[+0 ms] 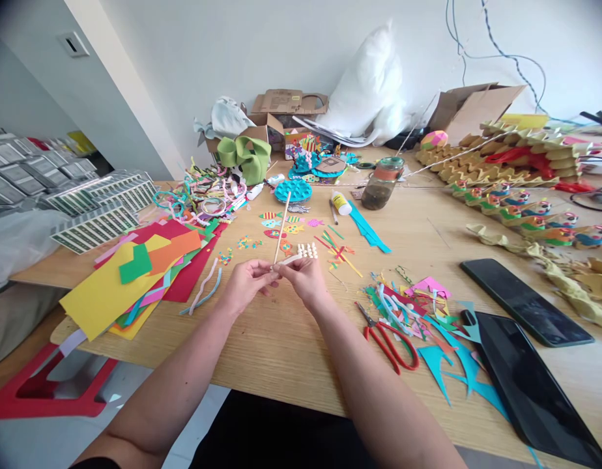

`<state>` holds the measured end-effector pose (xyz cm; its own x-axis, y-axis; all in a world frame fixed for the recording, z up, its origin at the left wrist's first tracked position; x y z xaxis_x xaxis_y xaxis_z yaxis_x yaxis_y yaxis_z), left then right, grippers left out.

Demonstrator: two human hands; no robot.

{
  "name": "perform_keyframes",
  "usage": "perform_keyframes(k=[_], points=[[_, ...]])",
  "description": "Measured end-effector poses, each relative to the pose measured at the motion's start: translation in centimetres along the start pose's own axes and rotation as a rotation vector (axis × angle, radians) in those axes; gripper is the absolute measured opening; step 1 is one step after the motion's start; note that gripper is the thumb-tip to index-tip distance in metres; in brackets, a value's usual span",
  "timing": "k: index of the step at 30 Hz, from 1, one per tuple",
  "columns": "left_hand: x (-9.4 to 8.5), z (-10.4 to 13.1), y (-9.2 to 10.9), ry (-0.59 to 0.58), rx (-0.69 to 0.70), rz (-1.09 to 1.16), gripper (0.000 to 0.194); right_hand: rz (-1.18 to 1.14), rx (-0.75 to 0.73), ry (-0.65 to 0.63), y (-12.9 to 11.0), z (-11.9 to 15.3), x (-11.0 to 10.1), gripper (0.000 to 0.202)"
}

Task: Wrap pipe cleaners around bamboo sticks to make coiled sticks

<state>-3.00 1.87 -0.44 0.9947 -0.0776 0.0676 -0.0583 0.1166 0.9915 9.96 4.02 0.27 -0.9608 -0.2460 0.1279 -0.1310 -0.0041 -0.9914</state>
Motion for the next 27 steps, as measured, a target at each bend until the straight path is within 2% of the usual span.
perform_keyframes(k=[4, 9, 13, 18, 27], points=[[-0.15, -0.09, -0.08, 0.034, 0.049, -0.092, 0.024, -0.01, 0.004, -0.007, -0.01, 0.05, 0.2, 0.02], [-0.13, 0.0, 0.27, -0.009, 0.071, -0.125, 0.021, -0.042, -0.023, -0.027, -0.21, 0.12, 0.47, 0.02], [-0.03, 0.08, 0.48, -0.079, 0.042, -0.049, 0.026, -0.082, -0.017, -0.062, -0.26, 0.22, 0.57, 0.02], [0.05, 0.21, 0.68, -0.211, -0.058, 0.091, 0.028, -0.126, -0.011, -0.09, -0.11, 0.21, 0.58, 0.019], [-0.05, 0.35, 0.1, -0.368, -0.241, 0.347, 0.023, -0.242, 0.058, -0.116, -0.32, 0.3, 0.69, 0.013]])
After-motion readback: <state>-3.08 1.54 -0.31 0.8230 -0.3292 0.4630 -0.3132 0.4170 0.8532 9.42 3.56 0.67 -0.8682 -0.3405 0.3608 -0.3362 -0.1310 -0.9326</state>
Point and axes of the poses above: each hand's wrist, its own z-axis away from the middle knuckle, its own x-axis out of the palm, y = z × x, the point moved 4 cm from there along -z, towards the middle knuckle, and after that the axes turned 1 degree about x, right-handed, at the moved point
